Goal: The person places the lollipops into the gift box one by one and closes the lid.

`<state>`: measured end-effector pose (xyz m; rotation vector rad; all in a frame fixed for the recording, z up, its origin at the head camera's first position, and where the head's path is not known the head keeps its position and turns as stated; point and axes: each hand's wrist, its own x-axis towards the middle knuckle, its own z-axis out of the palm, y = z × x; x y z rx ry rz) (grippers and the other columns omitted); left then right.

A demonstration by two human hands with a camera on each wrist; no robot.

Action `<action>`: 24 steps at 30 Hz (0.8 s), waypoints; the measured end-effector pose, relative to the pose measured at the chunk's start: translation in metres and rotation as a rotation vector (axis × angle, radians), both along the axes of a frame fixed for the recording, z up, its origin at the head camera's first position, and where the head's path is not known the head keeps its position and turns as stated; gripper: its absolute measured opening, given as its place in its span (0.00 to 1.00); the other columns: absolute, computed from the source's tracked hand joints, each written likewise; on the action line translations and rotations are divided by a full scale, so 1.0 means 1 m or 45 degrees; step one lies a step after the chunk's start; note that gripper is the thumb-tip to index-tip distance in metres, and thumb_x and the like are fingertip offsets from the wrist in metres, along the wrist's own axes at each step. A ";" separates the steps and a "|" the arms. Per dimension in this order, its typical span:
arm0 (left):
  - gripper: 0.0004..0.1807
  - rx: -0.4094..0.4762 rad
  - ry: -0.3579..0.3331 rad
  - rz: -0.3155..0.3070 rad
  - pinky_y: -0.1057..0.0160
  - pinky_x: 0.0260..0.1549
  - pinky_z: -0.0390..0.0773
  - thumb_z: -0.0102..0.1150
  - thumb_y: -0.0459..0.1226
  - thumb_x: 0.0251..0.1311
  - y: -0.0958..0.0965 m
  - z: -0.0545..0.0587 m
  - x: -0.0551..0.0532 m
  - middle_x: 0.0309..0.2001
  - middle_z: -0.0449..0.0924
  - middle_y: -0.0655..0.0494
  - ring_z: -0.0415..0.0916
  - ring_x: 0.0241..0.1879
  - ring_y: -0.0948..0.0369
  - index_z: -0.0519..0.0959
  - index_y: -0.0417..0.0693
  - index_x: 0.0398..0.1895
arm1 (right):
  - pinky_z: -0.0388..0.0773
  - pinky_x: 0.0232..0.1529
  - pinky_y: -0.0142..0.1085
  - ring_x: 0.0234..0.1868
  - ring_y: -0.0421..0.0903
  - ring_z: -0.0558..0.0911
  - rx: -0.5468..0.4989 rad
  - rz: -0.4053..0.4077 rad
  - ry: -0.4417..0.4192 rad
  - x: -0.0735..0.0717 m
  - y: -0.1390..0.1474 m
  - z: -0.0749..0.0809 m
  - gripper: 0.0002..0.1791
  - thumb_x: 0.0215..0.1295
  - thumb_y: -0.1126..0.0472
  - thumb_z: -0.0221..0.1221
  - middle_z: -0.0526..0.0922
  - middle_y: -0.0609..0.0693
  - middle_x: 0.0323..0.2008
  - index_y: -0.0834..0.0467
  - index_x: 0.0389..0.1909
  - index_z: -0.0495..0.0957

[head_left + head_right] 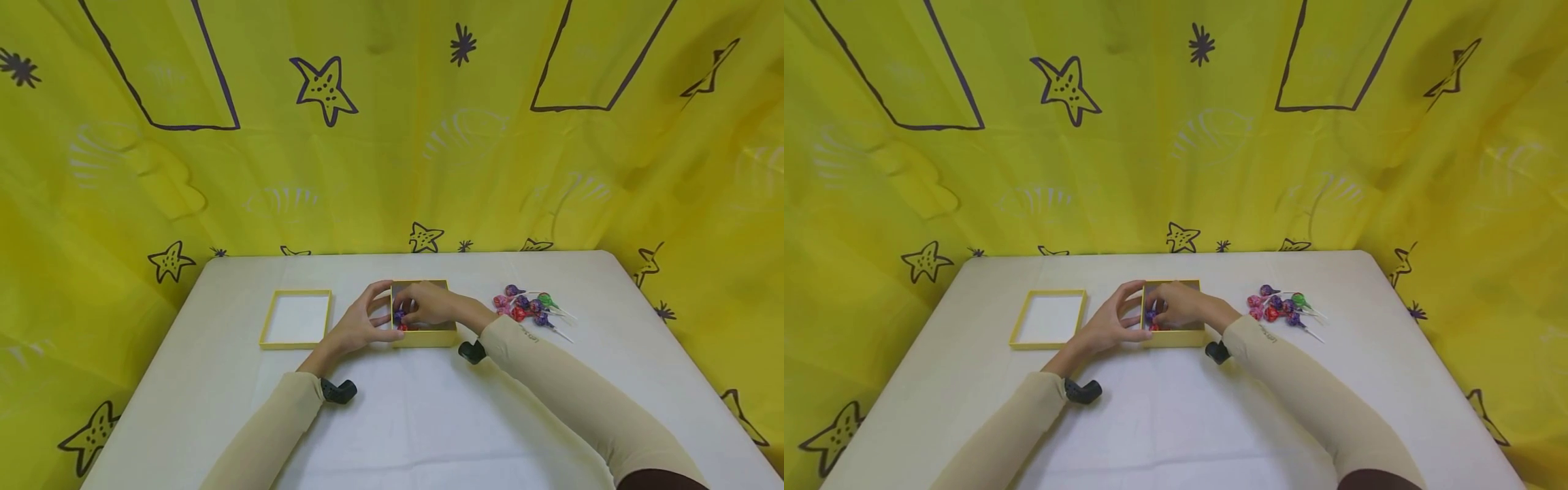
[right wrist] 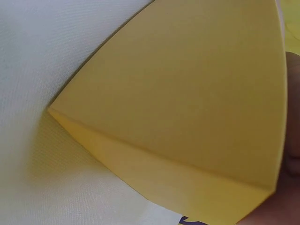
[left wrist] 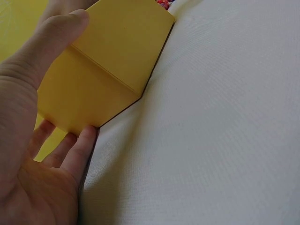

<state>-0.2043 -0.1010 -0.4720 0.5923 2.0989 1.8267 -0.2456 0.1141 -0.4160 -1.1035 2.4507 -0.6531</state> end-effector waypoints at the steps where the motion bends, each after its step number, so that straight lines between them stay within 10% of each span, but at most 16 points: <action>1: 0.55 -0.001 -0.001 0.000 0.57 0.66 0.76 0.80 0.30 0.50 0.000 0.000 0.000 0.79 0.53 0.59 0.55 0.78 0.53 0.56 0.60 0.78 | 0.84 0.47 0.33 0.42 0.43 0.83 0.000 0.006 0.000 0.000 0.000 -0.001 0.13 0.67 0.65 0.68 0.86 0.48 0.41 0.60 0.51 0.84; 24: 0.56 0.005 0.000 -0.008 0.54 0.66 0.75 0.79 0.30 0.51 0.001 0.001 0.001 0.80 0.53 0.57 0.55 0.78 0.52 0.55 0.59 0.79 | 0.85 0.45 0.32 0.41 0.44 0.84 -0.021 0.023 0.011 0.004 -0.001 0.002 0.11 0.66 0.66 0.68 0.87 0.50 0.40 0.62 0.49 0.84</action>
